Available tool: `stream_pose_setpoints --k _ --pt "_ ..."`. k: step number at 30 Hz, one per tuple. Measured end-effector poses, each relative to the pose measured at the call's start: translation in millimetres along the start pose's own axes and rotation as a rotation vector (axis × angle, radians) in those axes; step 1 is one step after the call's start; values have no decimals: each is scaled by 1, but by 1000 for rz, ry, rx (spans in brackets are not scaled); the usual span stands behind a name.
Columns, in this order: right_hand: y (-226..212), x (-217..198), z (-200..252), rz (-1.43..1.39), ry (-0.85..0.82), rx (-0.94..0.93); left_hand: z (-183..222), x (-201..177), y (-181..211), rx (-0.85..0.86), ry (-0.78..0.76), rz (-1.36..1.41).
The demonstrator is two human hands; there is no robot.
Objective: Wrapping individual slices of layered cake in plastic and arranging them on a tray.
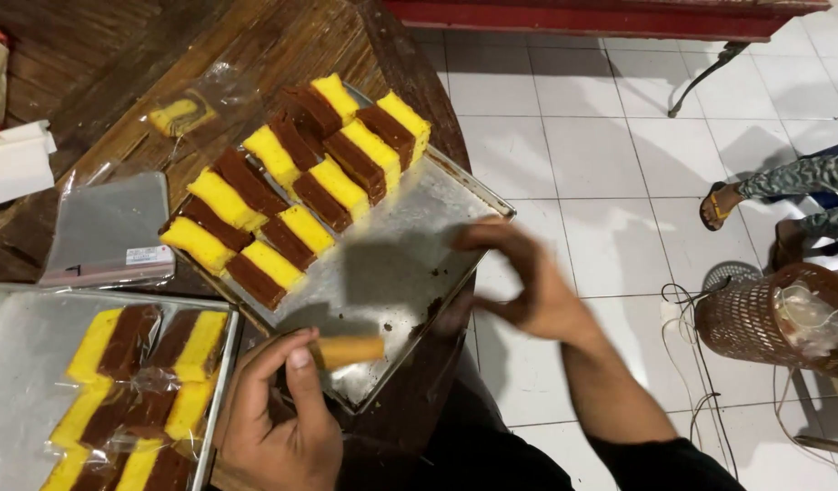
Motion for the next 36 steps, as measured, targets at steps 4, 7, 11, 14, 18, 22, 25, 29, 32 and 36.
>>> stream_pose_setpoints --k 4,7,11,14,18,22,25,29,32,36 --pt "-10 37 -22 -233 -334 -3 -5 -2 12 10 -15 -27" --pt "-13 51 -21 -290 -427 -134 -7 -3 11 43 -29 -4" --pt "-17 59 -20 -353 -450 -81 -10 -4 14 11 -44 4" --pt "-20 64 -22 -359 -471 -40 -13 -1 16 50 -20 9" --pt "-22 67 -29 -342 -368 -5 -15 0 17 26 21 33" --pt "-24 69 -34 -501 -302 91 -15 -3 18 -117 -12 105" --pt "-20 71 -34 -555 -292 38 -15 -2 16 -137 16 223" --pt "-12 73 -31 -487 -283 42 -18 -6 16 -255 5 149" --pt "-5 77 -29 -565 -297 30 -17 -4 8 -232 28 270" --pt "2 80 -26 -570 -278 24 -16 -4 4 -264 24 347"
Point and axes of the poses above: each hand's wrist, its own z-axis away from the middle knuckle, its own x-axis out of the palm, y = z × x, the point moved 2 cm from there along -z, towards the middle knuckle, and after that the axes turned 12 degrees about -y, right-handed, at the moved point
